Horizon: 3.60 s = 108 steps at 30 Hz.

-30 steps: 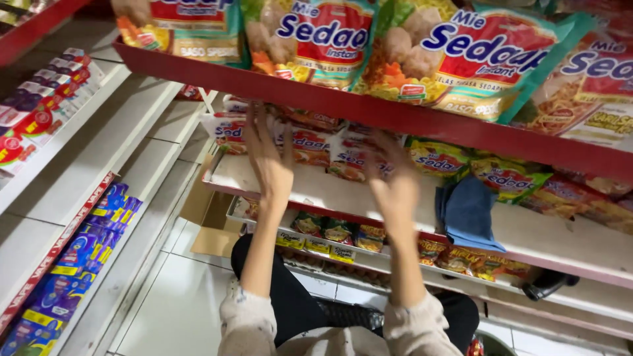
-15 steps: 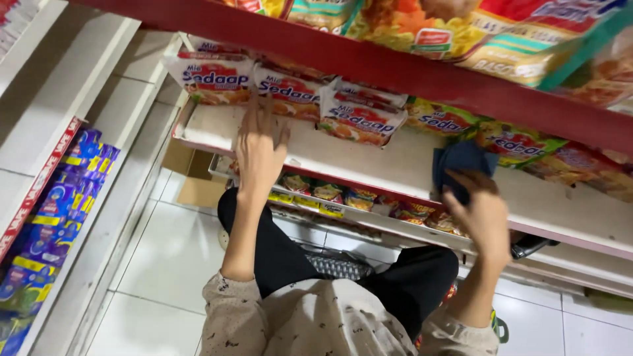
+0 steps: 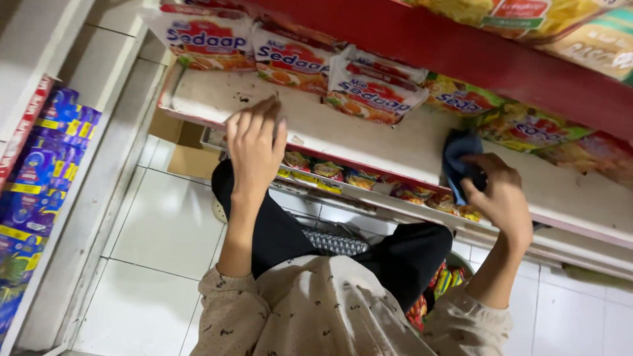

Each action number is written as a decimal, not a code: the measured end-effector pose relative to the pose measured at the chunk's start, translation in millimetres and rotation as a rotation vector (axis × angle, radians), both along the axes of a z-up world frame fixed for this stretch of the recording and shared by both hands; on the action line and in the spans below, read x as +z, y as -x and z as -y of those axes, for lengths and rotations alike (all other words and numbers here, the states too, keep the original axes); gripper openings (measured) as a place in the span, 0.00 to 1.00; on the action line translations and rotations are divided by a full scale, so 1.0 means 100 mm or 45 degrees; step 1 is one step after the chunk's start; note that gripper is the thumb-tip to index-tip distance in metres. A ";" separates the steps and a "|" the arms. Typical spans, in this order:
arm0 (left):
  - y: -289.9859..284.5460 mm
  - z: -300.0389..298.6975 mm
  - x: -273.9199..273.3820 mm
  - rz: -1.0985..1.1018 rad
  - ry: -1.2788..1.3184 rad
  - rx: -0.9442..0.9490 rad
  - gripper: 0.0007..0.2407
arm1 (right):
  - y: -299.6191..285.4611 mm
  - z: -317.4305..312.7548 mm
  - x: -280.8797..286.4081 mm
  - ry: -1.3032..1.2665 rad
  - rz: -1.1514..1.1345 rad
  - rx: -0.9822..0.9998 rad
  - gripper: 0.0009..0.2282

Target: The recorder is cleaning shelves and stocking instant noodle packets in a grocery store.

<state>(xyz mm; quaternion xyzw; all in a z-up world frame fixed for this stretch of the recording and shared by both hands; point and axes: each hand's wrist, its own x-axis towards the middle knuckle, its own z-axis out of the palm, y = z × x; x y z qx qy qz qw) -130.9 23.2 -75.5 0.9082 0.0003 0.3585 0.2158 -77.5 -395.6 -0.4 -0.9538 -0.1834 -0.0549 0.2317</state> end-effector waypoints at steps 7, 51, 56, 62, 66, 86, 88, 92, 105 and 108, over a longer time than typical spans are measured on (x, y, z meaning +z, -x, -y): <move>-0.01 0.05 0.05 0.004 -0.021 0.005 0.11 | -0.16 -0.09 -0.05 -0.056 -0.137 0.475 0.16; -0.56 0.95 0.03 -0.439 -0.012 -1.150 0.05 | 0.34 -1.13 0.07 -0.229 -0.068 0.379 0.12; -0.13 -0.06 0.31 -0.192 0.039 -1.020 0.14 | 0.24 -1.94 -0.01 -0.308 -0.085 0.580 0.12; 0.20 -0.95 0.31 -0.396 -0.120 -0.580 0.15 | 0.19 -3.02 -0.29 -0.271 0.064 0.780 0.19; 0.36 -0.99 0.42 -0.130 -0.319 -0.161 0.15 | 0.06 -3.29 -0.35 -0.317 0.173 0.885 0.24; -0.71 -0.35 -0.11 -0.198 -0.098 -0.729 0.03 | -0.13 -2.35 -0.20 -0.054 0.104 0.445 0.18; -0.66 -0.75 -0.01 0.000 -0.278 -0.585 0.11 | -0.21 -2.63 -0.31 -0.194 0.135 0.613 0.19; -0.59 -1.24 0.02 -0.152 -0.286 -0.405 0.15 | -0.28 -3.20 -0.44 -0.253 0.158 0.720 0.20; 0.08 -1.75 0.06 0.104 -0.608 -0.107 0.14 | -0.33 -4.08 -0.62 -0.439 0.105 0.954 0.18; 0.04 -1.82 -0.03 0.057 -0.657 -0.094 0.12 | -0.34 -4.09 -0.59 -0.497 -0.033 0.956 0.11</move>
